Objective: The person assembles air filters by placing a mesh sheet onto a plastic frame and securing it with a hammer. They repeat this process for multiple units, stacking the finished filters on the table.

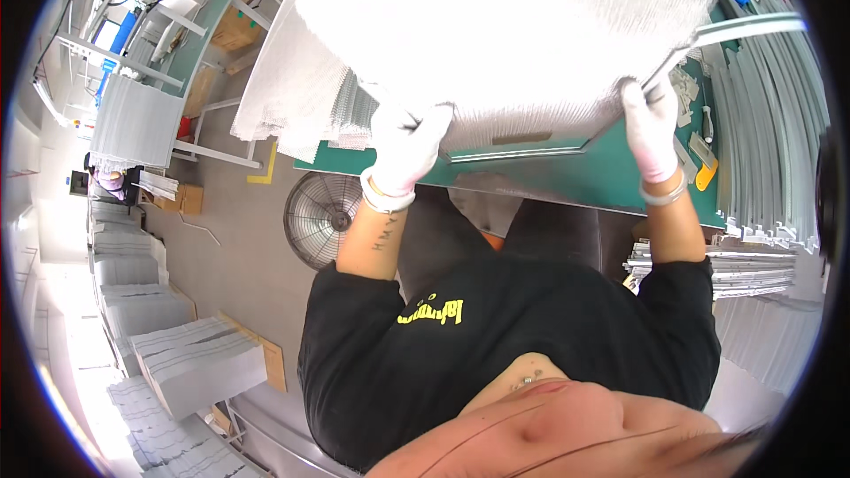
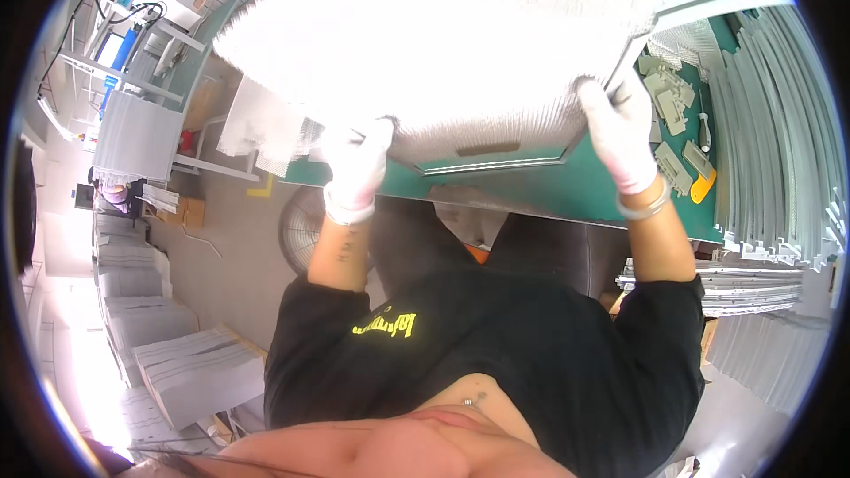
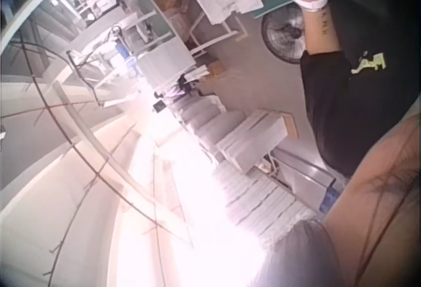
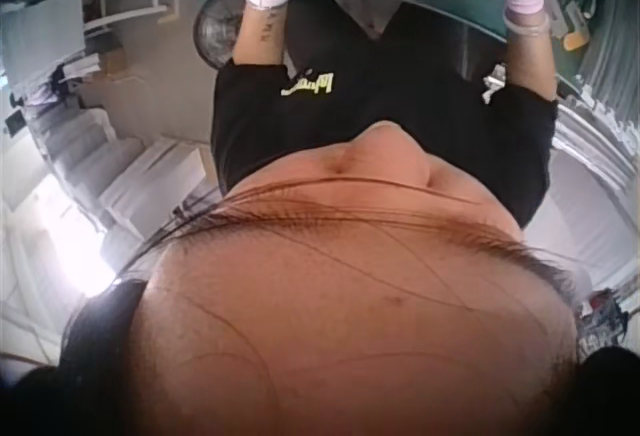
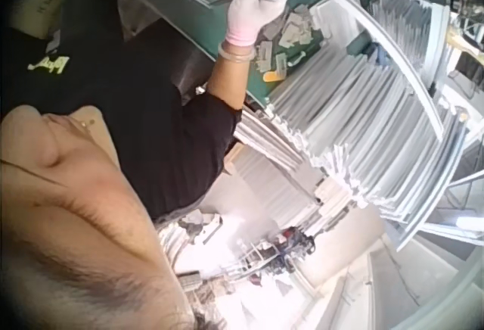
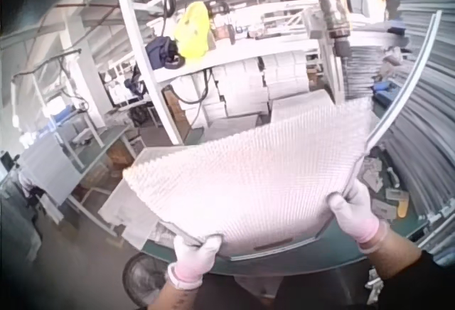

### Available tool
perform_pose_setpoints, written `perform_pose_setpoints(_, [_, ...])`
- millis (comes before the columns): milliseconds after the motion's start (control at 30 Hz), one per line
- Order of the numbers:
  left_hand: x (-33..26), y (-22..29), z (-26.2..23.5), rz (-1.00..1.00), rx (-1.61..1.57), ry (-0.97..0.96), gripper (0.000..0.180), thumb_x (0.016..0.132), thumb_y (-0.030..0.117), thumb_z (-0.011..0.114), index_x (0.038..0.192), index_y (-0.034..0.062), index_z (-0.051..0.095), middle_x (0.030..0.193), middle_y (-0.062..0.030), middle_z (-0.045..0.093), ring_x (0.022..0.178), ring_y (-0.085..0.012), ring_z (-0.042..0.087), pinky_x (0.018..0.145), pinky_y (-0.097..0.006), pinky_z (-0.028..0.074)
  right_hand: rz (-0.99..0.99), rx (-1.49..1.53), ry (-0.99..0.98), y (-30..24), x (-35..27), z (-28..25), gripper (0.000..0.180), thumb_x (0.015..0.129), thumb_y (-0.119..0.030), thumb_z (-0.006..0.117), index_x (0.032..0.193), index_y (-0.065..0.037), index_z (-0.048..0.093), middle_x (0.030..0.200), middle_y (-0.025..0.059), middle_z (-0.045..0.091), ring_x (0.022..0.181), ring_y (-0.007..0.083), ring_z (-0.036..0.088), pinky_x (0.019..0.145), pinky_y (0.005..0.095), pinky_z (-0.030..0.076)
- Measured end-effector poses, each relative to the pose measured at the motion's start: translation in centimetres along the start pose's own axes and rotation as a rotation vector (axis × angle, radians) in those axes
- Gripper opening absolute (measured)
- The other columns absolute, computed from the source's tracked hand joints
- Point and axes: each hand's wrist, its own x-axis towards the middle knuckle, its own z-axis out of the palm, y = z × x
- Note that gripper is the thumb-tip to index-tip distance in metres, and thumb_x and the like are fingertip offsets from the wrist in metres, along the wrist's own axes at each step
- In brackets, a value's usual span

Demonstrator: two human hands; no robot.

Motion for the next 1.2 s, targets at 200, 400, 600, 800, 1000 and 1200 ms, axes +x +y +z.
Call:
perform_pose_setpoints(200, [-3.5,-3.7,2.4,-0.113,-0.252,0.152,0.026,0.087,0.007,0.074,0.109,-0.0046,0.069,0.102,-0.0065,0.072,0.092,-0.0139,0.066,0.083,-0.030,0.052,0.058,0.111,0.015,6.4,-3.9,0.4,0.034,0.098,-0.007,0.062,0.129,0.003,0.055,0.119,0.0058,0.066,0.107,0.0118,0.060,0.095,0.0288,0.047])
perform_pose_setpoints(400, [-0.4,-0.4,-0.8,-0.173,-0.077,-0.157,0.041,0.084,0.011,0.078,0.119,-0.0041,0.063,0.108,-0.0085,0.070,0.100,-0.0160,0.065,0.089,-0.031,0.051,0.111,0.134,-0.164,2.5,-1.4,-0.9,0.036,0.096,-0.009,0.064,0.129,0.002,0.055,0.115,0.0046,0.066,0.101,0.0096,0.059,0.089,0.0259,0.047])
perform_pose_setpoints(600, [3.1,5.3,-2.5,0.248,0.063,-0.024,0.023,0.100,0.013,0.053,0.118,-0.0010,0.055,0.110,-0.0135,0.064,0.104,-0.0209,0.061,0.095,-0.034,0.049,-0.153,0.011,-0.109,-5.5,3.4,-1.7,0.031,0.102,-0.023,0.059,0.120,0.002,0.059,0.103,0.0127,0.068,0.095,0.0176,0.064,0.084,0.0310,0.052])
perform_pose_setpoints(800, [0.2,6.8,1.8,0.287,-0.227,0.000,0.023,0.096,0.021,0.066,0.085,0.0019,0.063,0.085,-0.0141,0.064,0.074,-0.0227,0.064,0.065,-0.037,0.053,-0.396,0.229,-0.113,-5.2,0.7,-0.5,0.027,0.098,-0.025,0.064,0.099,0.001,0.059,0.091,0.0152,0.066,0.082,0.0260,0.064,0.071,0.0371,0.054])
perform_pose_setpoints(1000, [0.3,-0.5,0.3,0.380,-0.968,-1.371,0.061,0.091,0.044,0.070,0.127,-0.0040,0.063,0.131,-0.0265,0.056,0.119,-0.0426,0.055,0.104,-0.055,0.040,-0.720,0.192,-0.584,-6.5,-4.3,-3.2,0.015,0.089,-0.008,0.060,0.081,-0.007,0.048,0.080,0.0093,0.063,0.059,0.0195,0.061,0.048,0.0320,0.046])
perform_pose_setpoints(1200, [-2.6,-5.8,3.3,-0.130,0.285,-1.305,0.061,0.102,0.038,0.045,0.146,-0.0039,0.043,0.155,-0.0222,0.037,0.147,-0.0347,0.031,0.122,-0.047,0.022,-0.775,0.190,-0.608,-6.6,-9.1,-2.7,0.034,0.047,-0.018,0.060,0.047,-0.012,0.027,0.071,0.0152,0.063,0.050,0.0172,0.060,0.036,0.0215,0.033])
